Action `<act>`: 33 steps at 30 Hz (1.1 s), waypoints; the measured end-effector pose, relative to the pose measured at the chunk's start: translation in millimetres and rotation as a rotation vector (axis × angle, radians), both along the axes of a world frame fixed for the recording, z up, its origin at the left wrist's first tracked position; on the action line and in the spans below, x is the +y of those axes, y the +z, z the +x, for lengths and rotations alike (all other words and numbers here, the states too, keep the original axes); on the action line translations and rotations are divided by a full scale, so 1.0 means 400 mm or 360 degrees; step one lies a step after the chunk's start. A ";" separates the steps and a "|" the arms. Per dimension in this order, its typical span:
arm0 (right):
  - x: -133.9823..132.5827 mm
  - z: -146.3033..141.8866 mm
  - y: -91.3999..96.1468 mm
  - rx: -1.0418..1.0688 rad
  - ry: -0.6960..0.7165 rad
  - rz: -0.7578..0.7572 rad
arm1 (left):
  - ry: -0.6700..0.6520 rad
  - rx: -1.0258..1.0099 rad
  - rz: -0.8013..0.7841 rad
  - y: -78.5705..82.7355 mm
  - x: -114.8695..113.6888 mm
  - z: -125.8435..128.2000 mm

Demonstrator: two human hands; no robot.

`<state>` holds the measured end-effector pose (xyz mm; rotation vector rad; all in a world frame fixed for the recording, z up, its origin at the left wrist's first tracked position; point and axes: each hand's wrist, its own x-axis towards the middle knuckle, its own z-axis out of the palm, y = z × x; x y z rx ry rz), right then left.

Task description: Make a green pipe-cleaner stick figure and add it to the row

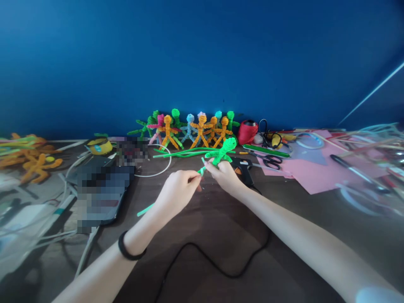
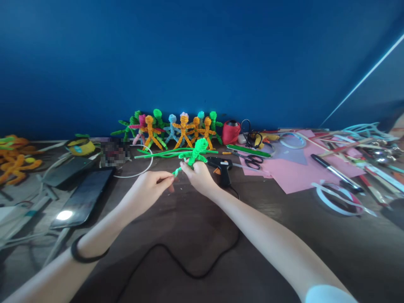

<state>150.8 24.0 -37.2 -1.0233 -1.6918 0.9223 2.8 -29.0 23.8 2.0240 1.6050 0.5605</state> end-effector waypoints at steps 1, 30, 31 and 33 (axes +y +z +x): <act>0.001 -0.001 -0.002 0.0043 -0.0008 -0.0055 | -0.0008 -0.0009 -0.0011 -0.002 -0.001 0.002; -0.010 0.000 0.013 0.0100 0.0406 -0.0251 | 0.0049 0.0020 -0.0029 -0.013 0.068 -0.077; -0.009 0.001 0.014 0.0012 0.0356 -0.0146 | 0.0053 0.0028 -0.0021 -0.009 0.067 -0.076; -0.009 0.003 0.015 -0.0079 0.0281 -0.0006 | 0.0058 0.0018 -0.0022 0.000 0.061 -0.071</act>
